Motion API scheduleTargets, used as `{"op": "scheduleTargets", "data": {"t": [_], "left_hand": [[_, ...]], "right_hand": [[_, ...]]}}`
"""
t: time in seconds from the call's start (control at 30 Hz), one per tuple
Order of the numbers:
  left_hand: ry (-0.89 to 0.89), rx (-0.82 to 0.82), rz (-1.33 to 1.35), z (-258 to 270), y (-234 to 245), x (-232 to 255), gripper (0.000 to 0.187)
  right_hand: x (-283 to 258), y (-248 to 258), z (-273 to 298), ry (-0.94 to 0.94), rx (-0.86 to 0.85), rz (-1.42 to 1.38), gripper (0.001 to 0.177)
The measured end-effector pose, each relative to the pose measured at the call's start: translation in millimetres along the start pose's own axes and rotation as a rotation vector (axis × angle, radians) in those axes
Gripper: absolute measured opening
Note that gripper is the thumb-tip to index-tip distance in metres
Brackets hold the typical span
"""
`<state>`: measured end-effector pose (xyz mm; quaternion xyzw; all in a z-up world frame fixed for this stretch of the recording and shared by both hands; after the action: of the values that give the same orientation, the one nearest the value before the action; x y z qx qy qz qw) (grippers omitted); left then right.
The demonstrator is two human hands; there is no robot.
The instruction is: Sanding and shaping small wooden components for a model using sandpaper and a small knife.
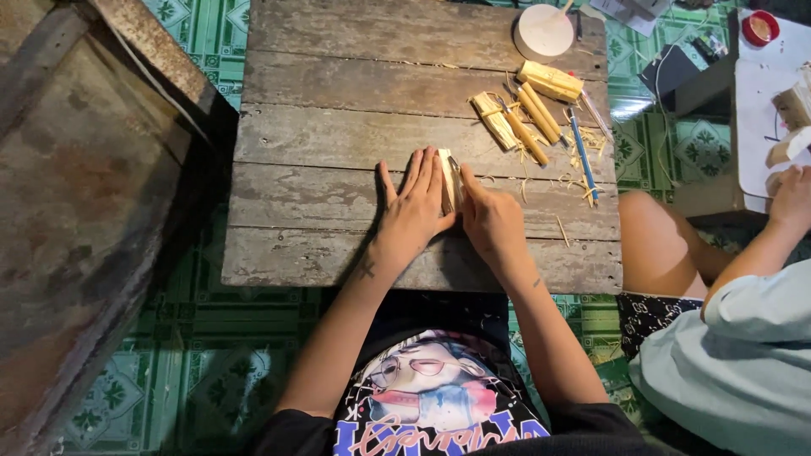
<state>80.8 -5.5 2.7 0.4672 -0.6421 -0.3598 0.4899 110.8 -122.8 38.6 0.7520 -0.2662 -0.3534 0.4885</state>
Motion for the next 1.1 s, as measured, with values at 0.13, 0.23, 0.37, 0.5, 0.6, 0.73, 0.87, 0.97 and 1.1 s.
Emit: {"op": "scheduleTargets", "data": {"t": [0.13,0.23,0.37,0.5,0.6,0.73,0.87,0.97,1.1], "left_hand": [[0.000,0.004,-0.012,0,2,1,0.093],[0.002,0.006,-0.024,0,4,1,0.092],[0.008,-0.006,0.009,0,2,1,0.092],[0.016,-0.011,0.023,1,3,1,0.093],[0.014,-0.016,0.024,0,6,1,0.092],[0.019,-0.031,0.022,0,6,0,0.094],[0.021,-0.050,0.013,1,5,0,0.093],[0.018,-0.056,0.004,1,3,-2,0.093],[0.022,-0.092,-0.001,0,3,-1,0.096]], "right_hand": [[0,1,-1,0.019,0.012,0.006,0.050],[-2,4,0,0.032,0.019,0.015,0.050],[-6,8,0,0.046,0.022,-0.054,0.054],[-9,11,1,0.034,0.026,-0.073,0.053],[-11,12,-1,0.038,0.027,-0.068,0.051],[-11,13,-2,0.030,0.017,-0.067,0.049],[-4,-4,-3,-0.013,-0.082,0.005,0.053],[1,-13,-5,-0.034,-0.109,0.081,0.055],[-1,-19,-10,-0.013,-0.136,0.194,0.060]]}}
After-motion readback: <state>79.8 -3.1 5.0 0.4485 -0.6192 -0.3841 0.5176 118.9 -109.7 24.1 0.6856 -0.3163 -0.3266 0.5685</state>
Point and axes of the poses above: each hand's wrist, its own z-axis away from the middle knuckle, its own y-axis out of the back of the hand, x = y × z, the point moved 8 cm from there along -z, towards the middle knuckle, and after that the axes turned 2 degrees about -x, right-handed, at the moved point
